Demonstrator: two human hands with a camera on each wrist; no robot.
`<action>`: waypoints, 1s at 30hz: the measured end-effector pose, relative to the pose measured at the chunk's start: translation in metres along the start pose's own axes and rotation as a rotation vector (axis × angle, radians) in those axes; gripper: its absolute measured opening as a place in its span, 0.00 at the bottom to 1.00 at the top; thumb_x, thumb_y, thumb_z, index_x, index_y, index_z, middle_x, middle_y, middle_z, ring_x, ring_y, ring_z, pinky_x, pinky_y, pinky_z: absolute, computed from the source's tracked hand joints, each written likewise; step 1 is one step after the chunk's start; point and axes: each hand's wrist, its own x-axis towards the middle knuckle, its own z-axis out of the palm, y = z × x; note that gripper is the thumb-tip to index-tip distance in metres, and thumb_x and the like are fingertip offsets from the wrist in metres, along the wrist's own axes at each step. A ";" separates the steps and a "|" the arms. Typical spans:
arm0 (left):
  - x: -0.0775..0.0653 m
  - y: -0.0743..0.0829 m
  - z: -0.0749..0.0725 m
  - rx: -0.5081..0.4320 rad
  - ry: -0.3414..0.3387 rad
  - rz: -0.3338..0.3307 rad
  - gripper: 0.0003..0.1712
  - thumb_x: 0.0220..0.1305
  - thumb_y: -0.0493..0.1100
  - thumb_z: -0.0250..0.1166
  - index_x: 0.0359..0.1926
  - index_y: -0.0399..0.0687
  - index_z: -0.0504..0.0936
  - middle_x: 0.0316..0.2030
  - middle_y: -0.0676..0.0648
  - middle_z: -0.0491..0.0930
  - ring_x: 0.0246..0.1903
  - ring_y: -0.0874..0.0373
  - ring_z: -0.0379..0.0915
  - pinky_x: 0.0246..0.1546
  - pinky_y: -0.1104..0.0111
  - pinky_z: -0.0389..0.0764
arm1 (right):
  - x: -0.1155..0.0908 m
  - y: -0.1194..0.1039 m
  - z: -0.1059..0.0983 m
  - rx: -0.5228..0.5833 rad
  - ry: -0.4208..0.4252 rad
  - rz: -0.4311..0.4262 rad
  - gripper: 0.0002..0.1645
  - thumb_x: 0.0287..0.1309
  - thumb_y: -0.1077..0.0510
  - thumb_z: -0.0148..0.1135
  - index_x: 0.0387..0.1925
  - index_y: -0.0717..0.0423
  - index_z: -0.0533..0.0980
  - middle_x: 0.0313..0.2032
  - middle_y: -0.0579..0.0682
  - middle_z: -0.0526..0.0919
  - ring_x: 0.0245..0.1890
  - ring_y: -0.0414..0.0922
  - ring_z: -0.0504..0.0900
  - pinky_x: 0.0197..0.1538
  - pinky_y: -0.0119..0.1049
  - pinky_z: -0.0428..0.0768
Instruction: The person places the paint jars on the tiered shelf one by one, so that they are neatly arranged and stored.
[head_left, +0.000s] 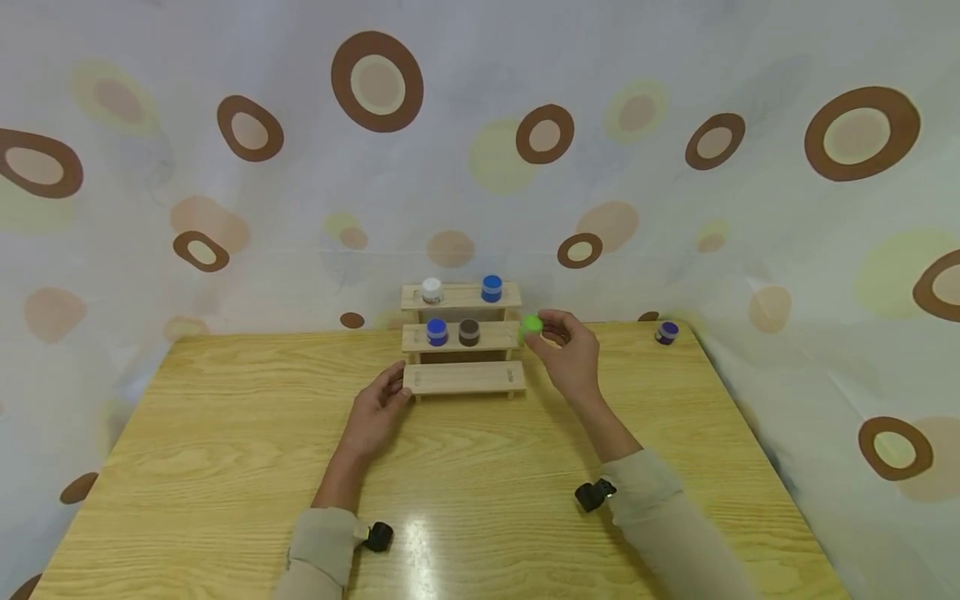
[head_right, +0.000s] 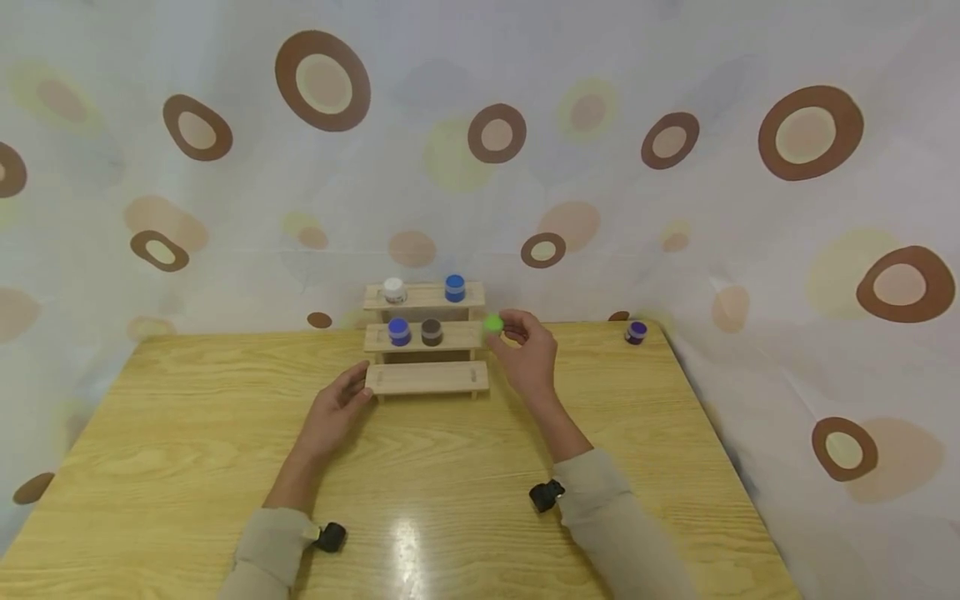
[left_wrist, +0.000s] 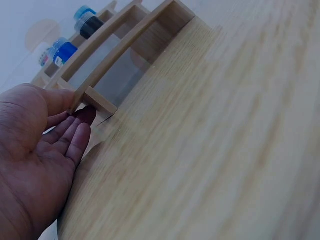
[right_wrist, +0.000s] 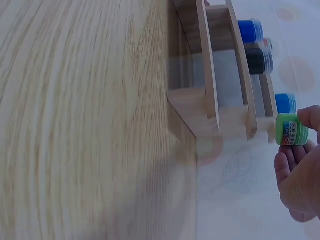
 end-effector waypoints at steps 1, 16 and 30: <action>0.000 0.000 0.001 -0.002 -0.001 -0.002 0.32 0.82 0.35 0.57 0.80 0.34 0.61 0.72 0.32 0.71 0.69 0.39 0.72 0.61 0.75 0.77 | 0.000 -0.001 0.003 0.006 -0.007 -0.005 0.23 0.64 0.64 0.75 0.58 0.66 0.81 0.54 0.61 0.85 0.52 0.51 0.83 0.59 0.37 0.83; 0.001 0.000 0.005 -0.020 -0.015 0.001 0.32 0.82 0.35 0.57 0.80 0.34 0.61 0.72 0.32 0.70 0.69 0.40 0.72 0.63 0.70 0.77 | 0.001 -0.004 0.029 0.021 -0.065 0.000 0.23 0.62 0.68 0.75 0.57 0.68 0.81 0.53 0.63 0.85 0.54 0.58 0.85 0.60 0.42 0.84; 0.002 -0.002 0.006 -0.009 -0.011 -0.007 0.32 0.82 0.35 0.57 0.80 0.35 0.61 0.72 0.33 0.71 0.69 0.41 0.72 0.61 0.73 0.77 | -0.005 0.001 0.020 0.029 -0.104 0.037 0.28 0.63 0.66 0.75 0.63 0.70 0.78 0.59 0.65 0.83 0.60 0.60 0.82 0.65 0.45 0.81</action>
